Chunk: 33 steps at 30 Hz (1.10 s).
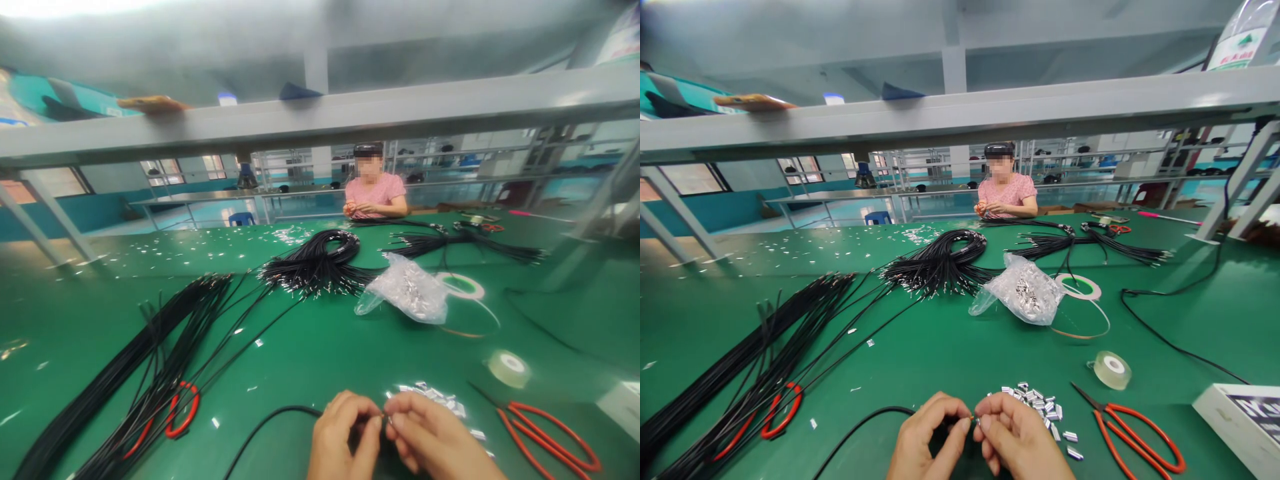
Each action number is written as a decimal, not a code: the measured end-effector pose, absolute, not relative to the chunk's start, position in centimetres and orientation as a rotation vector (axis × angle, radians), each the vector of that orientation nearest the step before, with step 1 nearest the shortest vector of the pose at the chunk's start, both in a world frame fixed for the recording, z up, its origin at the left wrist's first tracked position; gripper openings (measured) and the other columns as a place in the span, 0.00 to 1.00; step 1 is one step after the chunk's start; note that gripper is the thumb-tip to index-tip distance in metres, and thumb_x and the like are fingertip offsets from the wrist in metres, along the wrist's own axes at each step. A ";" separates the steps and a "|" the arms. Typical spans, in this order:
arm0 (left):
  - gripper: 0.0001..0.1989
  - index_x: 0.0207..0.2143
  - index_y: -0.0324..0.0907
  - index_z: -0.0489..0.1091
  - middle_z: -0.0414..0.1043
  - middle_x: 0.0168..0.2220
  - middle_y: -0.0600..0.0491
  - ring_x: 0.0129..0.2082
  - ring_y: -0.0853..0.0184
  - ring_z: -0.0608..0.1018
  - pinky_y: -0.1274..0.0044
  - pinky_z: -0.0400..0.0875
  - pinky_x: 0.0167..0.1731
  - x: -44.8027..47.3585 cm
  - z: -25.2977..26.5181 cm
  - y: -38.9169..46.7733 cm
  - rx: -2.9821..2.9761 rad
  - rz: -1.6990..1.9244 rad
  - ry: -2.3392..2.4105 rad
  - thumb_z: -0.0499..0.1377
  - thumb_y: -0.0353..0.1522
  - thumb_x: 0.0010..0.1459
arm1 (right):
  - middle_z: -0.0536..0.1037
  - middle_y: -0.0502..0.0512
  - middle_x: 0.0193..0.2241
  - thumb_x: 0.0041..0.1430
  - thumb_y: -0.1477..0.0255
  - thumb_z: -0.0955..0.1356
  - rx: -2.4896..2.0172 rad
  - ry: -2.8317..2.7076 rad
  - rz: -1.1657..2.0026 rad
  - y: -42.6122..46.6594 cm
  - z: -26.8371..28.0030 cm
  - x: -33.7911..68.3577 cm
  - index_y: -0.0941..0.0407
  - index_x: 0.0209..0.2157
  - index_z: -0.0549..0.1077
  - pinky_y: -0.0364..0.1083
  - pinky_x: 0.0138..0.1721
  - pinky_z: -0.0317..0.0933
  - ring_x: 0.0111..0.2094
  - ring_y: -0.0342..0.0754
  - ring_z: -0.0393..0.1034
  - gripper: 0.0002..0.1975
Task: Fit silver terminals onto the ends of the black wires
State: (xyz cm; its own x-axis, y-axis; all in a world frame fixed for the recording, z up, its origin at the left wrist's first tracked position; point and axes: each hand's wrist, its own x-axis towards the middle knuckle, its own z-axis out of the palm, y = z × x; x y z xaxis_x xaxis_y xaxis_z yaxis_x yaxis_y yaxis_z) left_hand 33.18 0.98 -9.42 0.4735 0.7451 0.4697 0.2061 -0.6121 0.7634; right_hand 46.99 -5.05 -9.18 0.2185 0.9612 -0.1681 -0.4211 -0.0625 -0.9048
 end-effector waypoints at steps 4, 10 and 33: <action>0.07 0.28 0.41 0.71 0.72 0.26 0.53 0.26 0.68 0.73 0.82 0.64 0.28 32.9 -8.9 1.0 2.075 1.034 0.778 0.56 0.27 0.57 | 0.75 0.50 0.20 0.39 0.56 0.78 -1.043 -0.664 1.295 -5.0 -9.3 46.8 0.61 0.29 0.74 0.35 0.19 0.56 0.18 0.37 0.63 0.24; 0.07 0.28 0.41 0.73 0.73 0.26 0.53 0.27 0.68 0.74 0.80 0.65 0.30 33.0 -9.0 1.0 2.049 1.052 0.751 0.55 0.26 0.56 | 0.74 0.51 0.20 0.40 0.59 0.79 -0.972 -0.614 1.341 -4.8 -9.5 46.7 0.61 0.28 0.75 0.35 0.18 0.57 0.19 0.38 0.64 0.22; 0.08 0.32 0.42 0.72 0.76 0.28 0.53 0.28 0.67 0.76 0.80 0.68 0.32 32.8 -9.6 0.9 2.067 0.947 0.698 0.57 0.23 0.54 | 0.70 0.48 0.19 0.54 0.55 0.68 -1.371 -1.133 1.056 -5.6 -8.7 47.4 0.58 0.28 0.70 0.41 0.21 0.52 0.20 0.42 0.62 0.18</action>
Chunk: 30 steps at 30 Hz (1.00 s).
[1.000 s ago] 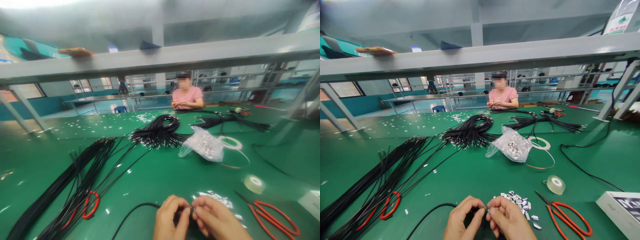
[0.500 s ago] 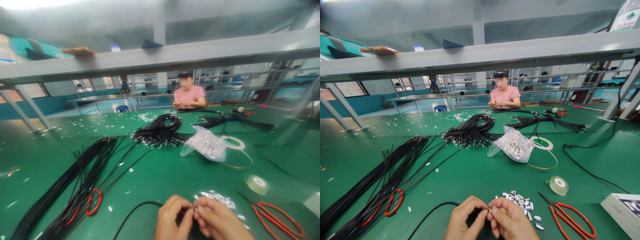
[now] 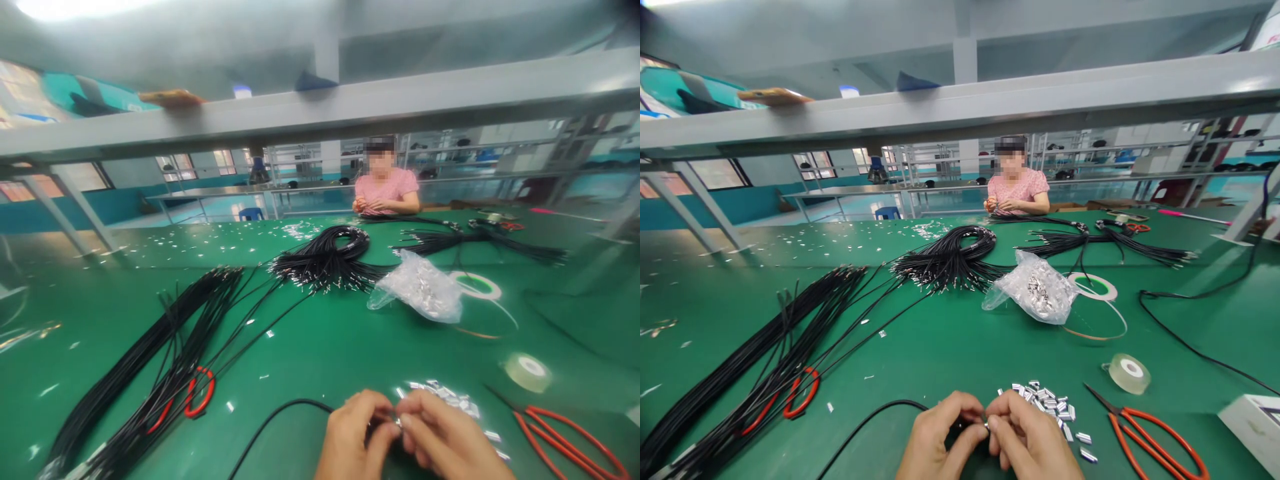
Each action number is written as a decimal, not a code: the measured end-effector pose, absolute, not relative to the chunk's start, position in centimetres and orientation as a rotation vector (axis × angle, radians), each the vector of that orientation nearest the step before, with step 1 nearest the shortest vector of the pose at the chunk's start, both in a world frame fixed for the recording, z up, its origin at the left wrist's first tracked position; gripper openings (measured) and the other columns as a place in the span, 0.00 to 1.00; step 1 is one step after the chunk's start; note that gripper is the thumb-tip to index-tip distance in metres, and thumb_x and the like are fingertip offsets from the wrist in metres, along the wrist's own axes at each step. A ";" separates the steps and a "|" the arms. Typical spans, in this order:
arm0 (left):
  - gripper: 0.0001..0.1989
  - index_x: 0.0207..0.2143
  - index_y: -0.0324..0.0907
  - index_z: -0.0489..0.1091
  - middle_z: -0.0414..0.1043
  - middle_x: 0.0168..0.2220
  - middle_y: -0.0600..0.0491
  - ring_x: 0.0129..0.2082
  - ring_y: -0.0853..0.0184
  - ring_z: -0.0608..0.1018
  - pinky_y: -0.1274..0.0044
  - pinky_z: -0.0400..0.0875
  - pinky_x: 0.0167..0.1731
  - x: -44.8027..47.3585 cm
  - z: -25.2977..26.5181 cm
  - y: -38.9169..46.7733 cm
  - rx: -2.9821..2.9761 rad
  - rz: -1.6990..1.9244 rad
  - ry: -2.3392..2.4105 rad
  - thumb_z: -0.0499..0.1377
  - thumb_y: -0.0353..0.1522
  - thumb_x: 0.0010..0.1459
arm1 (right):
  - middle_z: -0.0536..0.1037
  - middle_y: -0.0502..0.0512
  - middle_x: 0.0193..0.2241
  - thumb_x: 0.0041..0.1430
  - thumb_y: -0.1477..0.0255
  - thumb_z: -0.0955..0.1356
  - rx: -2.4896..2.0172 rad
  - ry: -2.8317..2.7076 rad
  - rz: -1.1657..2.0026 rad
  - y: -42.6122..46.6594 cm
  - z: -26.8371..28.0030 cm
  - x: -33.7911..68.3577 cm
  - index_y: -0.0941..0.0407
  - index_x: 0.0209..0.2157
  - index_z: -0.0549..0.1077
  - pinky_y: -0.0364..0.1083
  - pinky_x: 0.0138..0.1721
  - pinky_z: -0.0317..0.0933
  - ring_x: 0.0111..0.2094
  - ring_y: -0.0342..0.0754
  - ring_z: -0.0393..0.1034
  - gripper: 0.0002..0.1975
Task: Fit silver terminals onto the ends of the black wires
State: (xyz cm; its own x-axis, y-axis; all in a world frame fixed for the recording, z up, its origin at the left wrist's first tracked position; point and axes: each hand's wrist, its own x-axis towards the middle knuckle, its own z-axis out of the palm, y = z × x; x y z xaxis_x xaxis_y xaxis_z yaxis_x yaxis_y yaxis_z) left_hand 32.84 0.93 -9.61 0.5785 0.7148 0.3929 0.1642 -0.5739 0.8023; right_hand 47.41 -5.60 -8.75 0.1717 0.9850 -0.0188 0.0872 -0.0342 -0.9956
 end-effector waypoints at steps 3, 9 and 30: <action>0.08 0.33 0.43 0.72 0.76 0.29 0.54 0.29 0.67 0.76 0.80 0.68 0.32 32.8 -9.3 0.8 2.036 0.871 0.690 0.57 0.22 0.53 | 0.69 0.47 0.17 0.54 0.50 0.66 -1.360 -1.135 1.192 -5.4 -9.2 47.7 0.57 0.28 0.68 0.39 0.17 0.47 0.16 0.40 0.59 0.23; 0.13 0.34 0.36 0.72 0.73 0.32 0.48 0.32 0.65 0.75 0.79 0.68 0.33 32.2 -8.2 1.2 2.133 0.714 0.727 0.59 0.17 0.45 | 0.71 0.48 0.15 0.49 0.42 0.65 -1.375 -1.117 1.198 -5.2 -9.9 47.3 0.57 0.26 0.65 0.37 0.15 0.49 0.13 0.39 0.60 0.30; 0.06 0.31 0.35 0.74 0.76 0.28 0.48 0.29 0.63 0.75 0.77 0.66 0.30 32.1 -9.0 1.0 2.313 0.695 0.770 0.59 0.20 0.51 | 0.74 0.51 0.19 0.54 0.41 0.59 -1.468 -1.283 1.012 -5.8 -11.7 47.0 0.55 0.30 0.68 0.42 0.23 0.61 0.20 0.46 0.68 0.30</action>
State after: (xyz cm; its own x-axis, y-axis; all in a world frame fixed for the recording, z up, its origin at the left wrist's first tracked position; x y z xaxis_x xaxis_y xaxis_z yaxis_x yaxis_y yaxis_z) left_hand 32.09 0.98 -8.96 0.6947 0.6615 0.2825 0.3487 -0.6533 0.6720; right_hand 47.03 -5.83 -11.71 0.1223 0.9924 -0.0152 0.2455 -0.0451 -0.9684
